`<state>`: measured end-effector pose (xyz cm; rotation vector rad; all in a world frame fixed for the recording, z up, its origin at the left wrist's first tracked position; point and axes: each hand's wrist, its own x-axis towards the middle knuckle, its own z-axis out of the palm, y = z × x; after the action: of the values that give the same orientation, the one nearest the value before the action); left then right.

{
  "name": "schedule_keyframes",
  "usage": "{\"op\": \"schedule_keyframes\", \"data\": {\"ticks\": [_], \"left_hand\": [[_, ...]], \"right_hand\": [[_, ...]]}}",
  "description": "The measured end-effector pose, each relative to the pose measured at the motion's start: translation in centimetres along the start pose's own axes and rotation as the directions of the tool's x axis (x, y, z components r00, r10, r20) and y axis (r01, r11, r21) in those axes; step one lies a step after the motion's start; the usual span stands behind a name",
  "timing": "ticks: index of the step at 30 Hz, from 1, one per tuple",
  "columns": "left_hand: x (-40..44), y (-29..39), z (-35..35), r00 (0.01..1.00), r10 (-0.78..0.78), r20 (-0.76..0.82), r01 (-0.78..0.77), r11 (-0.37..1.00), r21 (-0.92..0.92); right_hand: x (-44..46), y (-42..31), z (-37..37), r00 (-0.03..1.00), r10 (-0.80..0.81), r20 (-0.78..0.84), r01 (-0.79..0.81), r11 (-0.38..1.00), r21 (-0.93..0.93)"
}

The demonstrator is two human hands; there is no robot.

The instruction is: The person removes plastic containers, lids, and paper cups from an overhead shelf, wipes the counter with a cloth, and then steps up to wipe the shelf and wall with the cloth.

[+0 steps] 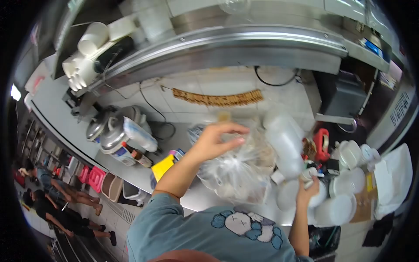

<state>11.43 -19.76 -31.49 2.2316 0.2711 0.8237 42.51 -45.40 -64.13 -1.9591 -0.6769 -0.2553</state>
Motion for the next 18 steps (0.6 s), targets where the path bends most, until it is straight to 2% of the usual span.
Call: {"op": "schedule_keyframes", "data": {"ticks": [2,3,4,6,8,10,12,13,15,16,18], "left_hand": [[-0.6,3.1,-5.6,0.954,0.117,-0.276,-0.065,0.979,0.192],[-0.4,4.0,-8.9,0.888,0.28,-0.364,-0.124,0.909,0.397],[0.2,4.2,-12.3,0.788,0.425,-0.447,-0.214,0.868,0.448],[3.4,6.3,-18.8,0.616,0.558,-0.556,-0.095,0.754,0.65],[7.3,6.9,-25.3,0.649,0.515,-0.56,0.004,0.734,0.68],[11.6,6.3,-30.8,0.669,0.489,-0.559,0.016,0.743,0.669],[15.5,5.1,-35.2,0.683,0.61,-0.401,0.23,0.341,0.911],[16.7,5.0,-36.5,0.681,0.616,-0.397,0.22,0.345,0.913],[18.7,4.7,-38.7,0.829,0.537,-0.155,0.286,-0.168,0.943],[19.7,4.1,-40.4,0.824,0.544,-0.156,0.285,-0.162,0.945],[21.0,2.5,-43.3,0.874,0.476,-0.098,0.24,-0.246,0.939]], "right_hand": [[-0.3,-1.3,-1.6,0.997,0.023,-0.072,-0.034,0.989,-0.145],[-0.8,-2.8,-2.6,0.991,0.06,-0.116,-0.086,0.97,-0.226],[-1.1,-2.9,-3.1,0.991,0.066,-0.117,-0.09,0.972,-0.217],[-1.3,-2.7,-3.5,0.966,0.072,-0.25,-0.127,0.969,-0.211],[-1.7,-3.4,-3.6,0.961,0.056,-0.27,-0.113,0.973,-0.2],[-1.7,-4.6,-3.8,0.962,0.028,-0.273,-0.085,0.977,-0.196],[-1.8,-6.4,-3.8,0.956,0.027,-0.292,-0.089,0.975,-0.201],[-1.8,-7.2,-3.9,0.954,0.019,-0.298,-0.085,0.974,-0.211],[-1.8,-9.2,-4.2,0.951,-0.016,-0.31,-0.049,0.978,-0.201],[-1.7,-9.8,-4.3,0.949,-0.054,-0.311,-0.007,0.982,-0.191],[-1.8,-9.6,-4.3,0.939,-0.073,-0.337,0.009,0.982,-0.188]]}}
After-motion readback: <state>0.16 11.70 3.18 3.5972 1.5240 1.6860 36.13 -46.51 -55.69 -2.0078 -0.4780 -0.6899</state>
